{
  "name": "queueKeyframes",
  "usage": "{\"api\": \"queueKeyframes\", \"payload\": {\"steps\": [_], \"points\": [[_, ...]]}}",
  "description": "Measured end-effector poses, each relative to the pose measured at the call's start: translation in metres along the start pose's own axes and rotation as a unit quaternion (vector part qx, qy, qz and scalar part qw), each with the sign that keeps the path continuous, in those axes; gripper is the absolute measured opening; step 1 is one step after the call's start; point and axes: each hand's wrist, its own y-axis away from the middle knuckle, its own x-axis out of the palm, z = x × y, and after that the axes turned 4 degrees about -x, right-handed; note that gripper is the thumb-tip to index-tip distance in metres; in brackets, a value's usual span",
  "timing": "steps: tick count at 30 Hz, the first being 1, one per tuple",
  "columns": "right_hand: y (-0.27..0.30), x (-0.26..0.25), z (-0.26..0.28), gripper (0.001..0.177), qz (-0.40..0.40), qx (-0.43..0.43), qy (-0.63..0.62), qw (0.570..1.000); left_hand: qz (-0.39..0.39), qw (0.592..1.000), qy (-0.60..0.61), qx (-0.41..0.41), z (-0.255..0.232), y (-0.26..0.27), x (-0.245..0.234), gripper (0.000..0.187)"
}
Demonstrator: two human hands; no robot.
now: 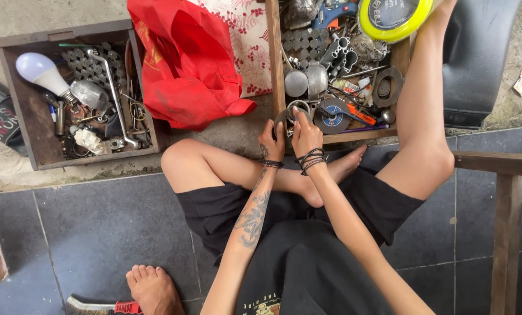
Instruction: The person sits cross-legged on the floor and scrubs a circular metal part with a wire brush. They rotate the part to clean different areas and then use a red-handled brush to clean the floor nearby.
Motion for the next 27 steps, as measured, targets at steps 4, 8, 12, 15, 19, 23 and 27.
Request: {"api": "queueKeyframes", "payload": {"steps": [4,8,12,15,19,23,27], "points": [[-0.024,0.015,-0.009,0.034,-0.018,-0.011,0.003,1.0,0.005,1.0,-0.007,0.007,-0.001,0.002,-0.003,0.044],[-0.006,0.012,-0.003,0.034,-0.032,-0.012,-0.015,0.999,-0.005,1.0,-0.007,0.014,0.004,-0.003,0.003,0.045],[-0.01,0.023,-0.019,0.037,0.001,-0.007,0.001,1.0,-0.005,1.0,-0.024,0.012,0.006,0.0,0.001,0.046],[-0.041,0.002,0.007,0.032,-0.026,-0.019,0.002,0.999,-0.005,1.0,-0.022,0.017,0.005,-0.003,0.003,0.045],[-0.004,0.007,0.008,0.036,-0.006,-0.022,0.003,1.0,-0.003,1.0,-0.024,0.014,0.008,0.001,0.001,0.045],[-0.018,0.011,-0.01,0.037,0.015,-0.013,0.017,1.0,0.003,0.999,-0.03,0.019,0.015,0.0,0.004,0.046],[-0.013,0.0,0.001,0.038,0.031,0.024,0.02,0.999,0.002,0.997,-0.071,0.026,0.02,0.005,0.001,0.041]]}}
